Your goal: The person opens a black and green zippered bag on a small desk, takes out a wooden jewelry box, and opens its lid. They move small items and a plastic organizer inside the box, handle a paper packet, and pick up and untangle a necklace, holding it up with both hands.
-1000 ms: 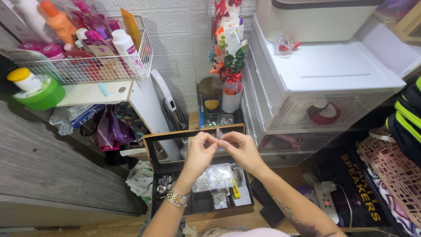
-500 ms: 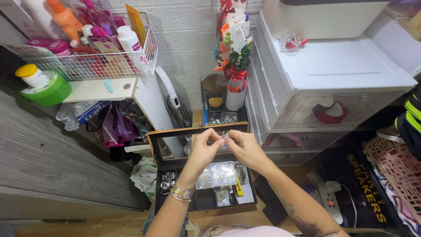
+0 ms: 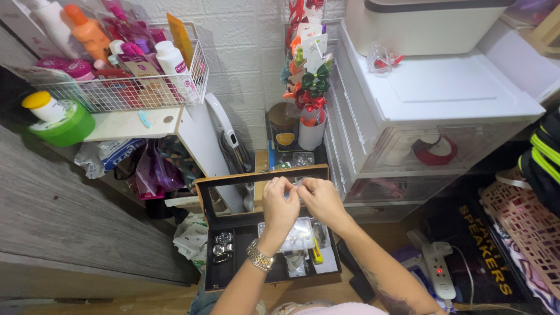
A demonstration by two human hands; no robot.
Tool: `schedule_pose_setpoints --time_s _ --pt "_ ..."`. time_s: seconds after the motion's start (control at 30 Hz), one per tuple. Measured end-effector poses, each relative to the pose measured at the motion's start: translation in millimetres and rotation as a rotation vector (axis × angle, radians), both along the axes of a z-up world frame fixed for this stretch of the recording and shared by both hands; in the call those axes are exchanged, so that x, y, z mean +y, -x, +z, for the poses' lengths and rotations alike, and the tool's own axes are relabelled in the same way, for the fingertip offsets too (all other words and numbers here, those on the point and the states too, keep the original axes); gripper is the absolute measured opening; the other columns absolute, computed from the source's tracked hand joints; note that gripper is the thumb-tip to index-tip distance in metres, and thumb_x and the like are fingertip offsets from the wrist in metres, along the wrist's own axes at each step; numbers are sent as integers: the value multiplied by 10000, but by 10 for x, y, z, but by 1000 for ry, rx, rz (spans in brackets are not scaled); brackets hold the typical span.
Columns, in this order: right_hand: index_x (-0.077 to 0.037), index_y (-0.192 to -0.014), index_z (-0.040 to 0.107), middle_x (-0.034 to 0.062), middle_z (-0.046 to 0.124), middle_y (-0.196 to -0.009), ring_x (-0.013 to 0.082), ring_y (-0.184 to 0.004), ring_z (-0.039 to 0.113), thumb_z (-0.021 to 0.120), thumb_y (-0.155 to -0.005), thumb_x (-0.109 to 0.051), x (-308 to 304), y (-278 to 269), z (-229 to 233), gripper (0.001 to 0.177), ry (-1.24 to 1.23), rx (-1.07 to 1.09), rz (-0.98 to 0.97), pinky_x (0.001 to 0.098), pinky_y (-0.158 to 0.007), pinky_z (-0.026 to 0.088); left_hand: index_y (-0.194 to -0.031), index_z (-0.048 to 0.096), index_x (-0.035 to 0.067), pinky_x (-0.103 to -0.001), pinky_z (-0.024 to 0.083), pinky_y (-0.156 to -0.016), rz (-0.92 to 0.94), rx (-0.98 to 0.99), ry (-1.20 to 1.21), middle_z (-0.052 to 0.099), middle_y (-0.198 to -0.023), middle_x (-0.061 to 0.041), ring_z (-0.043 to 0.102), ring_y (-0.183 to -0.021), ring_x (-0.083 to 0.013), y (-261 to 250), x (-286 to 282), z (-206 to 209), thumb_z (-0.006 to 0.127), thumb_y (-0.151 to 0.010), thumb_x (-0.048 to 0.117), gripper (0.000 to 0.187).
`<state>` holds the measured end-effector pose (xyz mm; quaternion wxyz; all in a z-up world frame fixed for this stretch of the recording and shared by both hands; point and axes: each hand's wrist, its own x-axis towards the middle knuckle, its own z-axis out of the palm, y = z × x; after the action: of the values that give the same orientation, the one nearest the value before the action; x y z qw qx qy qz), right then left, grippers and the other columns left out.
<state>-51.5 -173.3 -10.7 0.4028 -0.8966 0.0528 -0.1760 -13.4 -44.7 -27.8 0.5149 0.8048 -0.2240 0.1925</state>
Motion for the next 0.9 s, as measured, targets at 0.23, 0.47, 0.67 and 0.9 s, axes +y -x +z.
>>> schedule_pose_setpoints --time_s 0.23,0.47,0.67,0.9 --pt "29 -715 620 241 598 -621 383 -562 601 621 -864 -270 26 24 -69 334 -33 103 -80 457 -554 463 -810 562 13 -481 477 -745 -56 3 -119 622 -817 -140 615 -844 -356 -20 76 108 652 -858 38 105" --pt "20 -705 629 128 594 -557 161 -513 566 609 -882 -254 -188 -150 -310 327 -220 199 22 361 -507 455 -977 684 28 -474 516 -772 -166 -208 -274 642 -897 -151 648 -888 -364 67 135 182 597 -837 -26 174" --pt "-8 -777 667 32 635 -650 108 -603 573 587 -947 -167 -323 -207 -518 247 -581 206 252 294 -568 458 -884 739 1 -434 529 -785 -458 76 -479 669 -854 -168 672 -852 -347 -97 281 180 702 -824 51 85" --pt "-138 -1147 617 -34 659 -1002 47 -877 620 606 -948 -191 -379 -68 -426 207 -978 94 91 251 -779 512 -1019 773 41 -253 560 -789 -556 606 338 767 -929 -31 683 -847 -116 -373 344 -199 684 -949 125 141"
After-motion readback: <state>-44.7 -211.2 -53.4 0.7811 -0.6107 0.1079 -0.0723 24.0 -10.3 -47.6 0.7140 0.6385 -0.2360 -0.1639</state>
